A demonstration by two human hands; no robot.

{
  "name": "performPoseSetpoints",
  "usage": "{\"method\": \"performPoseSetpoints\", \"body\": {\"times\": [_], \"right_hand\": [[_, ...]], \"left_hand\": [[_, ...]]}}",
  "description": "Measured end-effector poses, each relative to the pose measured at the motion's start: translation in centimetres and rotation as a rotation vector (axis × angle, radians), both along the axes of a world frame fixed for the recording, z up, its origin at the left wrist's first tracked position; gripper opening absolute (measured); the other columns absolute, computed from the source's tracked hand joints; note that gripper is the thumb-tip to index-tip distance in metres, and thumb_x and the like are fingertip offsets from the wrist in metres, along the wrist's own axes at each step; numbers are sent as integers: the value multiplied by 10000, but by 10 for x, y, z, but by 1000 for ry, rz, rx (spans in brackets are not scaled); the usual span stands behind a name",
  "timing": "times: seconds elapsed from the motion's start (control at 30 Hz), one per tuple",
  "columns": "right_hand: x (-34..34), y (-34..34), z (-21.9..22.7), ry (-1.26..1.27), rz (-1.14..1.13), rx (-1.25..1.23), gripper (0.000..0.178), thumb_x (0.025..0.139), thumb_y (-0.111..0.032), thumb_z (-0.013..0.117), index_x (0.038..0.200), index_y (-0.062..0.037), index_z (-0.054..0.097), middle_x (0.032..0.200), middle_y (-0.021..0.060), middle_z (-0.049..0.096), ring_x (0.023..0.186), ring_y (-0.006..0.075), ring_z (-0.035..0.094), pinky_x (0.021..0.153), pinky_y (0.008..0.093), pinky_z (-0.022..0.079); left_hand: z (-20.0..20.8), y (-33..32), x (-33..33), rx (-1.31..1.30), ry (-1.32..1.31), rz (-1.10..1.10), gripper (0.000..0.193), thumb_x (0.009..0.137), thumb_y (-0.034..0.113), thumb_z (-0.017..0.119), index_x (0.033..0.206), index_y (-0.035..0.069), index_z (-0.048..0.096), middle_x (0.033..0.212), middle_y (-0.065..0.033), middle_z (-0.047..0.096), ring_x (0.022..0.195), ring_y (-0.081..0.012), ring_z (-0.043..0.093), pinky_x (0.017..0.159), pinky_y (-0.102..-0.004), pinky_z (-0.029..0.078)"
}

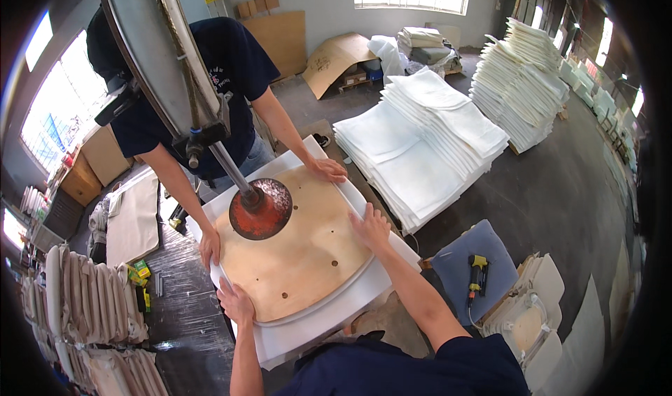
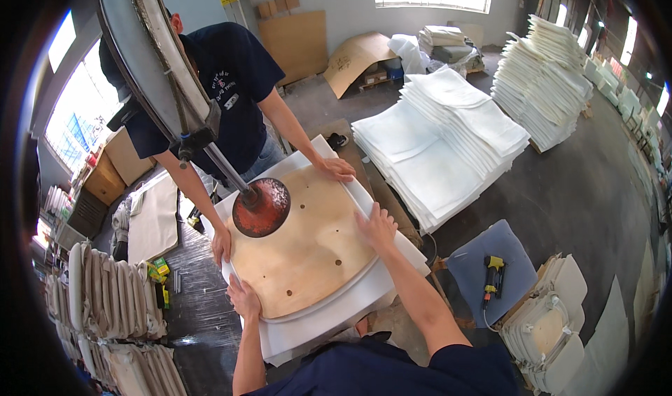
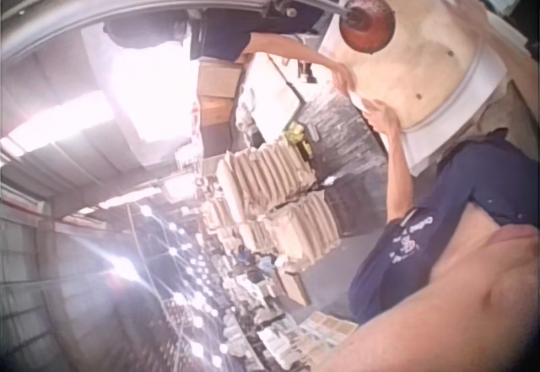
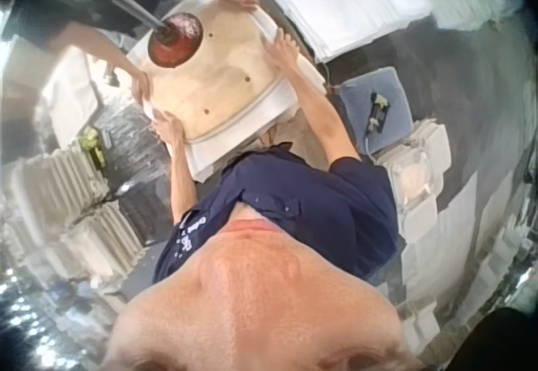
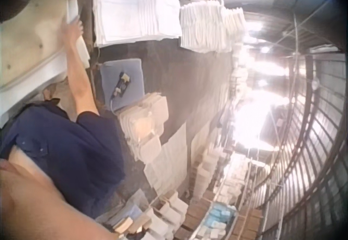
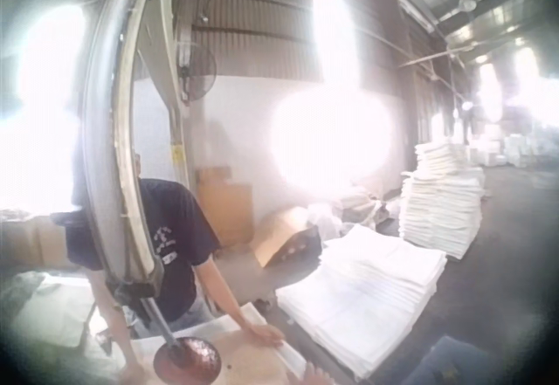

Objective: The person staples fabric onto a wooden chair seat base using a pneumatic staple gun. They repeatedly pull the fabric taut and drive staples into the perimeter of the seat. The person also handles and stacks finished upholstered seat cushions.

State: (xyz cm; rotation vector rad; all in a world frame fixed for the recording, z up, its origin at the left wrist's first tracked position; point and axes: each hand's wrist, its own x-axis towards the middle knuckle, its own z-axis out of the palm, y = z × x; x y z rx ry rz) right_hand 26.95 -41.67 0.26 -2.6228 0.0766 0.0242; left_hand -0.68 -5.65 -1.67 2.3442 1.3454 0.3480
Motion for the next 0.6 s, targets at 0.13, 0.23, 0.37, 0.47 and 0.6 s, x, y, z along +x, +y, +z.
{"method": "performPoseSetpoints", "body": {"times": [0.13, 0.23, 0.37, 0.47, 0.6], "right_hand": [[-2, 3, 8, 80, -13, 29, 878, 993, -711, 558, 1593, -87, 413, 1389, 239, 631, 1305, 428, 619, 1046, 640, 437], [-4, 2, 11, 76, -10, 48, 884, 989, -700, 574, 1599, -81, 409, 1395, 235, 633, 1320, 416, 616, 1052, 627, 442], [-8, 3, 16, 69, -19, 45, 893, 985, -690, 589, 1605, -73, 413, 1394, 222, 638, 1323, 410, 613, 1059, 608, 450], [-10, 3, 17, 59, -27, 47, 891, 984, -685, 595, 1606, -72, 420, 1393, 213, 640, 1325, 409, 610, 1065, 600, 450], [-9, 4, 16, 36, -47, 42, 843, 980, -630, 640, 1576, -68, 444, 1378, 202, 636, 1292, 396, 618, 1041, 594, 449]], "left_hand": [[0, 1, -1, 5, -16, -6, 625, 1111, 453, 433, 1689, 232, 342, 1641, -275, 403, 1384, -517, 516, 1080, -645, 459], [-3, 5, -2, 3, -19, -17, 625, 1112, 446, 438, 1693, 240, 337, 1644, -277, 400, 1389, -523, 509, 1086, -650, 452], [-6, 8, -3, -5, -26, -27, 620, 1117, 439, 439, 1696, 246, 334, 1654, -288, 387, 1420, -531, 481, 1109, -653, 435], [-7, 10, -3, -14, -42, -37, 615, 1121, 440, 436, 1695, 244, 337, 1660, -295, 379, 1442, -534, 461, 1124, -652, 424], [-11, 12, 0, 1, -34, -30, 614, 1121, 432, 436, 1693, 230, 341, 1651, -296, 388, 1429, -536, 470, 1124, -646, 425]]}}
